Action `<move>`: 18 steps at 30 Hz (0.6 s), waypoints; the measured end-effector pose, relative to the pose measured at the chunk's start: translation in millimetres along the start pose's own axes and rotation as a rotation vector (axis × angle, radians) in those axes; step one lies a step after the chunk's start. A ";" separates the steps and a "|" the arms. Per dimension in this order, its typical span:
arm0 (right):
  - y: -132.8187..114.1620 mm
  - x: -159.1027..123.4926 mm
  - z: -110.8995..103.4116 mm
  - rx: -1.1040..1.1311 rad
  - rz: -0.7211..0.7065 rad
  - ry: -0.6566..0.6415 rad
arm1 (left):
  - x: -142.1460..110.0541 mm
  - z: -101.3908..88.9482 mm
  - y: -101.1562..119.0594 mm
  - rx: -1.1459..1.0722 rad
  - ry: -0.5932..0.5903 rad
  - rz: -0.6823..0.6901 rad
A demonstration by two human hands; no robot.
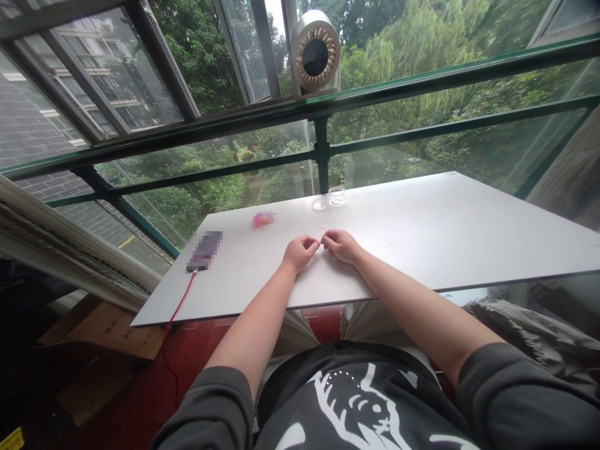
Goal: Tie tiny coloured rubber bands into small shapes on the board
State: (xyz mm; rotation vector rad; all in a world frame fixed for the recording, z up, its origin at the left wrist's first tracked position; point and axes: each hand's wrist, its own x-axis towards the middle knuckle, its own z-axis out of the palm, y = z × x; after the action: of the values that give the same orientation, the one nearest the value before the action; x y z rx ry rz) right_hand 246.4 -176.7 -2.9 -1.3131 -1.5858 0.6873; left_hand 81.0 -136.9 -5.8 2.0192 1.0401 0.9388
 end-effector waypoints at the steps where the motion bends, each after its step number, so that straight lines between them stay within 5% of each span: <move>1: -0.1 0.1 0.1 0.002 0.000 0.000 | 0.0 0.1 0.1 0.004 0.003 0.003; 18: 0.7 2.6 0.6 0.086 -0.005 0.062 | 0.3 0.6 -1.3 0.036 0.032 0.029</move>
State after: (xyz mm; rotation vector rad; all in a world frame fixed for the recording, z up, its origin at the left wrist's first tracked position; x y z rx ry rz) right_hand 246.2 -173.9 -3.0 -1.2548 -1.4933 0.6978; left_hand 81.1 -136.2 -7.1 2.0602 1.0543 0.9768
